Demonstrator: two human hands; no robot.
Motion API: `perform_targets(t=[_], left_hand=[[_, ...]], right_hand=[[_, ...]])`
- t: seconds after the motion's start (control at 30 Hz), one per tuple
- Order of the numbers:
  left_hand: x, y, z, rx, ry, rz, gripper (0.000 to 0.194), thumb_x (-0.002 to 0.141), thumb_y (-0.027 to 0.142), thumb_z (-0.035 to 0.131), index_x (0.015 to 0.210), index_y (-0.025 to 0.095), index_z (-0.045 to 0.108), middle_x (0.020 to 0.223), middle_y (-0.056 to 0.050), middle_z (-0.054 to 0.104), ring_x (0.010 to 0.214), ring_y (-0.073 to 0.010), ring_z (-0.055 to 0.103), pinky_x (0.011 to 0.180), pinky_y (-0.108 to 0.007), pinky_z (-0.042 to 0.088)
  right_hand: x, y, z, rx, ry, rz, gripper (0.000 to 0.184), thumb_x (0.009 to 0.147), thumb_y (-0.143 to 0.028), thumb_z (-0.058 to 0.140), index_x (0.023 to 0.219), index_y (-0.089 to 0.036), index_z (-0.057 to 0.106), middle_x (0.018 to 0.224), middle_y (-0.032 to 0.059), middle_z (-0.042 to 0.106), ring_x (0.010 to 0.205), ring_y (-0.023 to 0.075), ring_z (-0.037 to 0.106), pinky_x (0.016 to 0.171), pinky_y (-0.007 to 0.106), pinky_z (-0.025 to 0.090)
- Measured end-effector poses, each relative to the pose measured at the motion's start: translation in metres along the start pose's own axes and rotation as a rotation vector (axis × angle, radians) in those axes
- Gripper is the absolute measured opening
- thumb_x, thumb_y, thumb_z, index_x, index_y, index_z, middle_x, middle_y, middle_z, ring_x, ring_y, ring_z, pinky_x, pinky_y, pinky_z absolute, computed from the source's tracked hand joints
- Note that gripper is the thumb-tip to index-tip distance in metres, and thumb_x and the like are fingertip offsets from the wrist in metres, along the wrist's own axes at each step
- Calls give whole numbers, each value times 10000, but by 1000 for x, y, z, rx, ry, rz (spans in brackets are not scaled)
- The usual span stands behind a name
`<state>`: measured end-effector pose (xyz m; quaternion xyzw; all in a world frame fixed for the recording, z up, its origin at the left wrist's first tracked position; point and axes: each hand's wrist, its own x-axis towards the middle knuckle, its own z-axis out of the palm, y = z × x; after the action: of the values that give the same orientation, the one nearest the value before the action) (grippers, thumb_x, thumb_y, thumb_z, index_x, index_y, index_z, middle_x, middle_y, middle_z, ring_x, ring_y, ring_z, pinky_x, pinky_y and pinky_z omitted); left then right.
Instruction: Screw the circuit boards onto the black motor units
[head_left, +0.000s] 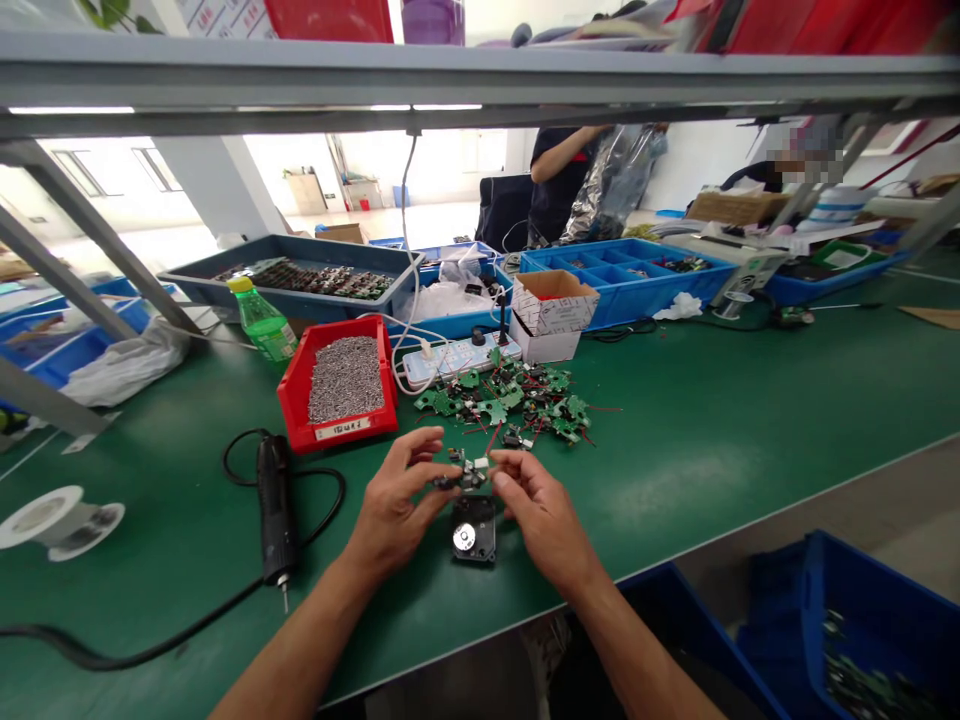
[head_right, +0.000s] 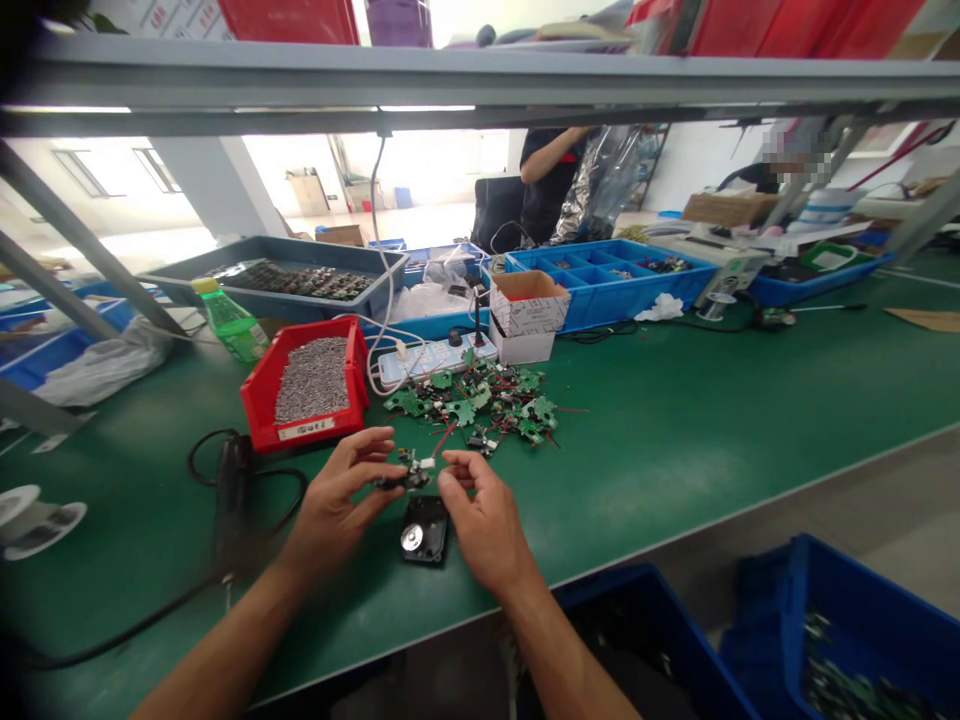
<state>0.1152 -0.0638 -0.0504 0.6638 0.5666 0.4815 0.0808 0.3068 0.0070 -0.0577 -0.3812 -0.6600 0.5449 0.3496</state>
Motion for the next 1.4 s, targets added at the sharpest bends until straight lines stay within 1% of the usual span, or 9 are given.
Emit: perform_targets(t=[0.1, 0.17, 0.23, 0.3, 0.43, 0.53, 0.73, 1.07, 1.4], left_hand=[[4, -8, -6, -117, 99, -153, 123, 894, 267, 655, 995, 209, 695, 1298, -100, 572, 1171, -248, 575, 1044, -420, 460], [5, -11, -8, -149, 135, -210, 138, 891, 293, 656, 986, 197, 685, 1251, -102, 600, 1164, -248, 581, 1048, -414, 448], [6, -13, -9, -131, 148, -225, 137, 884, 304, 663, 963, 195, 685, 1202, -95, 617, 1127, -239, 594, 1025, -389, 455], [6, -10, -8, -81, 151, -206, 118, 877, 295, 668, 938, 196, 690, 1155, -85, 627, 1082, -224, 603, 993, -361, 461], [4, 0, -3, 14, 111, -147, 86, 881, 264, 656, 921, 201, 700, 1095, -71, 625, 1024, -205, 609, 933, -321, 472], [2, 6, 2, 67, 60, -105, 101, 886, 258, 644, 943, 204, 708, 1067, -73, 625, 992, -204, 618, 893, -309, 490], [-5, 5, 13, 181, -7, -23, 104, 893, 255, 642, 971, 212, 694, 1034, -77, 622, 954, -208, 620, 845, -309, 509], [-11, 10, 20, 202, -227, 112, 72, 904, 204, 623, 944, 211, 682, 976, -77, 598, 899, -192, 599, 767, -292, 511], [-15, 5, 29, 237, -182, 91, 19, 888, 213, 671, 901, 208, 683, 934, -55, 587, 855, -179, 592, 739, -272, 497]], right_hand=[[-3, 0, -7, -279, -159, -152, 543, 739, -134, 582, 1276, -210, 569, 1314, 88, 594, 1232, 237, 528, 1049, 413, 436], [-7, 0, -6, -374, -303, -204, 626, 673, -83, 610, 1285, -211, 572, 1352, 83, 570, 1278, 241, 489, 1117, 414, 370], [-11, 0, -1, -423, -325, -182, 567, 692, -121, 656, 1250, -206, 593, 1274, 80, 609, 1212, 243, 534, 1077, 399, 406], [-14, 0, 4, -481, -215, -95, 501, 731, -231, 707, 1220, -194, 602, 1189, 89, 632, 1102, 258, 591, 993, 410, 460], [-15, 0, 5, -513, -199, -67, 758, 680, -381, 789, 1356, -196, 499, 1317, 112, 569, 1156, 291, 574, 995, 424, 451], [-14, 3, 3, -516, -289, -129, 721, 669, -245, 751, 1345, -214, 501, 1314, 90, 582, 1203, 275, 543, 1006, 385, 430], [-9, 14, 11, -561, -43, -43, 408, 683, -165, 639, 1080, -212, 558, 1046, 56, 605, 903, 217, 591, 775, 319, 451], [-7, 18, 11, -467, 45, -21, 386, 696, -170, 636, 1061, -193, 513, 1029, 67, 607, 925, 230, 587, 809, 339, 448], [-9, 18, 14, -476, 29, -6, 418, 648, -144, 627, 1048, -188, 511, 1015, 67, 604, 909, 225, 574, 794, 332, 444]])
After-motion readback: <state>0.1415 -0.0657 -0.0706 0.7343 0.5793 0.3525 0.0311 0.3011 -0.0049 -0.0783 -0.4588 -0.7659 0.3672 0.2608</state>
